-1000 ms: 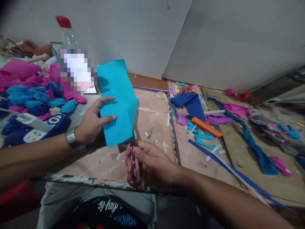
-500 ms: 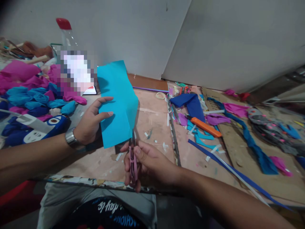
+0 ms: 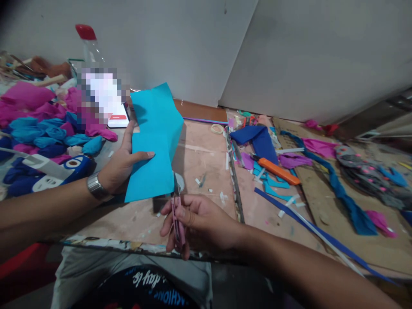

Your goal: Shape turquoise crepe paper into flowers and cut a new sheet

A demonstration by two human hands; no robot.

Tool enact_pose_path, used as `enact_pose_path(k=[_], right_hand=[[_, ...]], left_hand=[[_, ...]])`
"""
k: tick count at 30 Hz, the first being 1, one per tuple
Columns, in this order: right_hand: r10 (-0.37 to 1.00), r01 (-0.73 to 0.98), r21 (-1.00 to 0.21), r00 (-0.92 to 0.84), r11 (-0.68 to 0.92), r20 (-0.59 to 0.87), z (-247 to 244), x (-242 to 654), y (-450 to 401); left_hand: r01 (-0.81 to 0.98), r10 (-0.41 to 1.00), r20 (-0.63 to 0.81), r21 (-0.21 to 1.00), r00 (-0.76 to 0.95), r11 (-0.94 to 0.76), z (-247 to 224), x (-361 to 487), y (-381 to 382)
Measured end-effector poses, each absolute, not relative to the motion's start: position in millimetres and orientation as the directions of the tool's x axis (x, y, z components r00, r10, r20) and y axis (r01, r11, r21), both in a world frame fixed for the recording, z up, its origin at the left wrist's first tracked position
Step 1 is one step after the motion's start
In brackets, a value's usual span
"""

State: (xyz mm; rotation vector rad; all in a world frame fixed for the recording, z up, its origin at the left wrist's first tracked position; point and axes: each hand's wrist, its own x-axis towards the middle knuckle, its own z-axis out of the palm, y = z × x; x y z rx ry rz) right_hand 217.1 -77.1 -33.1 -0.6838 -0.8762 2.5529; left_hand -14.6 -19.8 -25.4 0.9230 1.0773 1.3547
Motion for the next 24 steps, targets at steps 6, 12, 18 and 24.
enact_pose_path(k=[6, 12, 18, 24], right_hand=[[0.485, -0.184, -0.64, -0.809, -0.746, -0.332, -29.5, 216.3, -76.1], [0.492, -0.193, -0.637, -0.804, -0.746, -0.333, -28.7, 215.0, -76.6], [0.546, -0.225, -0.66, -0.77, -0.717, -0.331, -29.9, 214.0, -76.9], [0.613, -0.244, -0.697, -0.711, -0.675, -0.345, -30.0, 212.0, -76.7]], left_hand=[[-0.47, 0.988, -0.148, 0.87, 0.036, 0.147, -13.8, -7.9, -25.5], [-0.529, 0.985, -0.174, 0.835, 0.012, 0.154, -18.1, -5.7, -24.9], [-0.506, 0.966, -0.242, 0.846, -0.088, 0.166, -22.6, -2.5, -24.1], [-0.599, 0.917, -0.39, 0.756, -0.089, 0.263, -16.3, -3.9, -28.2]])
